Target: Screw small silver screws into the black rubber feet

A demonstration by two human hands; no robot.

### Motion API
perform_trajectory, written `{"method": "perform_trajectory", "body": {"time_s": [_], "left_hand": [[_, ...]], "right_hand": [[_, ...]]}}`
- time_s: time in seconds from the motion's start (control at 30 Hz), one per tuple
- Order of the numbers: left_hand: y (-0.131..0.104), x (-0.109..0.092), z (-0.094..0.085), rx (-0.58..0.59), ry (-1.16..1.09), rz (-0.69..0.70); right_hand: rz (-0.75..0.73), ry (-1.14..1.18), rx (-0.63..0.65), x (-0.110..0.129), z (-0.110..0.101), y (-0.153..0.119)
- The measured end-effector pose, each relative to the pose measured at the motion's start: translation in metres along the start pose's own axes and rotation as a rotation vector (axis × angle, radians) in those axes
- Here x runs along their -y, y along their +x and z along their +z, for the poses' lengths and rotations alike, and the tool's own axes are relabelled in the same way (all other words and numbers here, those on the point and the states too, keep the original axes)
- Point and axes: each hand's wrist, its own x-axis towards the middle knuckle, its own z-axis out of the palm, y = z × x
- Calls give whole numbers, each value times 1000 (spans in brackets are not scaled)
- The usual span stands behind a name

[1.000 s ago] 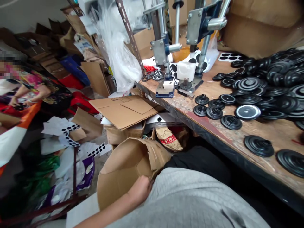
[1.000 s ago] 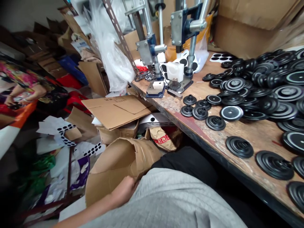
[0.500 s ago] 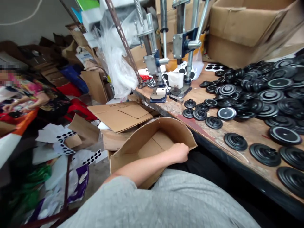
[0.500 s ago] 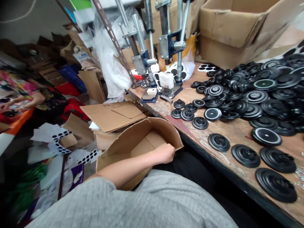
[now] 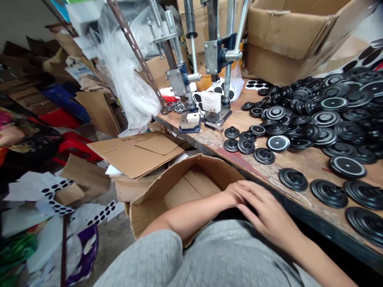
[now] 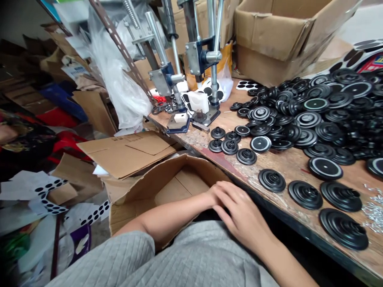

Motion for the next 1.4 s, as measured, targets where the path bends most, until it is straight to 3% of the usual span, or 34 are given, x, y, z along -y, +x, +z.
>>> {"method": "perform_trajectory", "body": {"time_s": [0.1,0.17,0.2,0.23,0.27,0.3,0.33,0.37,0.4,0.43,0.5,0.6,0.7,0.87,0.97,1.07,1.23,1.3,1.4], "left_hand": [[-46,31,-16,-12,-38,49],[-90,58,-30,-24,-55,73],[-113,73,-37,-82,-49,65],[-137,87,-44,-268,6,59],[-158,101,-51,-471,113,-4],[-177,115,-57,-627,228,-151],[-192,129,-62,-682,318,-335],[-202,142,-66,-661,368,-502],[-207,153,-70,-561,381,-633],[-208,164,-72,-449,370,-713],[-198,182,-78,-311,343,-720],[-165,201,-90,-284,345,-662],[-123,213,-108,-279,352,-638],[-52,203,-125,-226,354,-533],[-30,190,-125,-203,350,-479],[-35,184,-126,-202,337,-471],[-74,164,-127,-293,328,-424],[-85,147,-128,-363,314,-348],[-84,113,-130,-488,179,-83]], "right_hand": [[-48,-30,266,-21,34,24],[-58,-62,369,-38,51,32],[-64,-80,388,-45,57,33],[-75,-94,400,-51,61,33],[-88,-102,410,-56,64,33],[-102,-98,422,-59,64,33],[-115,-85,435,-60,63,33],[-130,-68,450,-60,60,34],[-145,-48,469,-58,57,36],[-157,-31,489,-56,53,38],[-173,-2,527,-52,46,42],[-118,36,567,-55,42,42],[-11,61,599,-70,54,34],[142,119,630,-102,91,17],[219,119,627,-109,102,14],[252,85,575,-97,99,11],[183,54,433,-50,81,2],[167,50,402,-35,71,0],[175,61,349,-22,43,-3]]}}
